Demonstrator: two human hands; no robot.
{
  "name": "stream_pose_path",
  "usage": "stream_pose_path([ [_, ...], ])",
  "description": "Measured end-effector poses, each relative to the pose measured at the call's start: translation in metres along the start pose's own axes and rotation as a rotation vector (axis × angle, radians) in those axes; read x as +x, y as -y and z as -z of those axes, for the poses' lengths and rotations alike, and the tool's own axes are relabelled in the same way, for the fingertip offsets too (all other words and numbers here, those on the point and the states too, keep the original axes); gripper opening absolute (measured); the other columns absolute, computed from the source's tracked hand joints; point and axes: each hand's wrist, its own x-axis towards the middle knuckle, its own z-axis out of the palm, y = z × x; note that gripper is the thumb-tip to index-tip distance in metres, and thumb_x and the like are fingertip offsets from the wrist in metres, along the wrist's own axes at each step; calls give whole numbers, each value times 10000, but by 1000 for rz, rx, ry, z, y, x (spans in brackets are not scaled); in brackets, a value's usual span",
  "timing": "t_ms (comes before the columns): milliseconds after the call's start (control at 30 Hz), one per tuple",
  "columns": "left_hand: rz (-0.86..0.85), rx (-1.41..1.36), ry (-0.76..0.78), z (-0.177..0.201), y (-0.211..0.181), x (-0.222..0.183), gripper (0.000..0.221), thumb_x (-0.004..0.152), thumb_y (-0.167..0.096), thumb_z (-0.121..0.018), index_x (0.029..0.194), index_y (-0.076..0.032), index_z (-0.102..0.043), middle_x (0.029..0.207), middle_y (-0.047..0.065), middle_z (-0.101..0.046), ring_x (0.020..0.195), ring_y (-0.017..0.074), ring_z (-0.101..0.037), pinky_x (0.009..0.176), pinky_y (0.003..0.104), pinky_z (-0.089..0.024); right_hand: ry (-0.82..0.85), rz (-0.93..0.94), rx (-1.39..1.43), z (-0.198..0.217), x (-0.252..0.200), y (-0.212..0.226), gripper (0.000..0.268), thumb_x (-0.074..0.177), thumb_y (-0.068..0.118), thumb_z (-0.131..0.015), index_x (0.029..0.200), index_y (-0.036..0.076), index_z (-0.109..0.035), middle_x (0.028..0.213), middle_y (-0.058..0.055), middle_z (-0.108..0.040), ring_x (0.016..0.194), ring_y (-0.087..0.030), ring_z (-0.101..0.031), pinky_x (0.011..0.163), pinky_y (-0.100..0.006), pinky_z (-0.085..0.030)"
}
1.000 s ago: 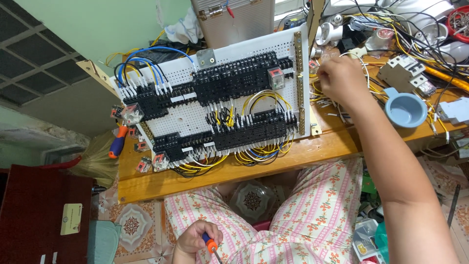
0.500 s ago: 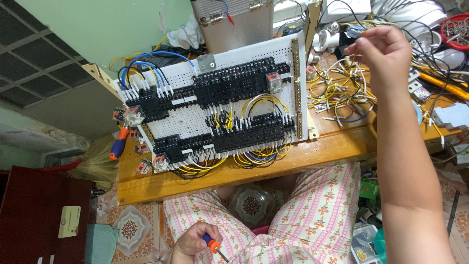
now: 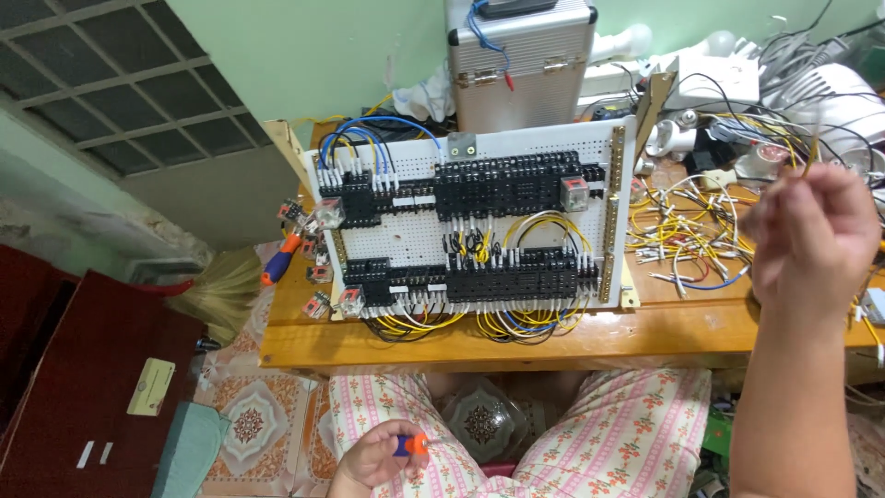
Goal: Routing and connecting electrical wires to a terminal block on a control panel using a screwdriver.
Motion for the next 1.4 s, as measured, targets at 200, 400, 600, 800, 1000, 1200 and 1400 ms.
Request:
stream_pose_path([
  [200,-65,362,-217,-86,-17,30,339,860,16,-562,1190,-11,-633,1075,147,-611,948,206,-616,671,272,-578,181,-196,-457,4,-99,11,189,888,-17,-644,1069,15,-688,971,-94,-707,810,-145,-626,746,-251,-511],
  [400,-210,360,-343,-116,1,61,379,950,-260,-705,1163,52,-682,758,75,-575,619,140,-544,596,286,-463,793,-142,-729,-35,-150,18,130,823,218,-703,828,206,-833,774,58,-829,607,-54,-729,498,-188,-597],
  [600,-132,898,-227,-257,-73,94,304,895,-313,-746,971,-21,-773,997,117,-749,878,193,-669,782,323,-522,944,-67,-557,-77,-184,13,175,787,31,-737,922,136,-774,857,21,-706,621,-121,-635,511,-260,-490],
  [800,33,676,-213,-230,-44,88,340,945,-287,-711,1083,22,-744,994,93,-724,860,133,-668,752,235,-510,894,87,-570,-76,-197,4,229,768,25,-758,964,142,-770,895,16,-718,680,-140,-700,587,-273,-553],
  [1000,-89,826,-209,-254,-46,89,64,852,28,-790,912,7,-782,841,70,-729,713,109,-574,657,238,-433,900,81,-632,-68,-205,3,284,768,20,-757,1012,164,-768,897,29,-718,623,-124,-679,516,-256,-526],
  [1200,-106,209,-50,-215,1,96,97,891,-51,-674,914,36,-710,979,169,-665,869,229,-611,811,330,-527,563,92,-622,-67,-218,-14,264,806,-29,-696,1025,100,-766,865,16,-761,557,-76,-602,486,-209,-465],
  [1400,-310,546,19,-235,-8,104,482,944,-519,-663,855,-45,-683,956,121,-695,876,179,-622,833,299,-483,209,123,-667,-58,-228,-38,266,814,-78,-701,1042,47,-752,915,-38,-753,639,-57,-624,512,-170,-439],
])
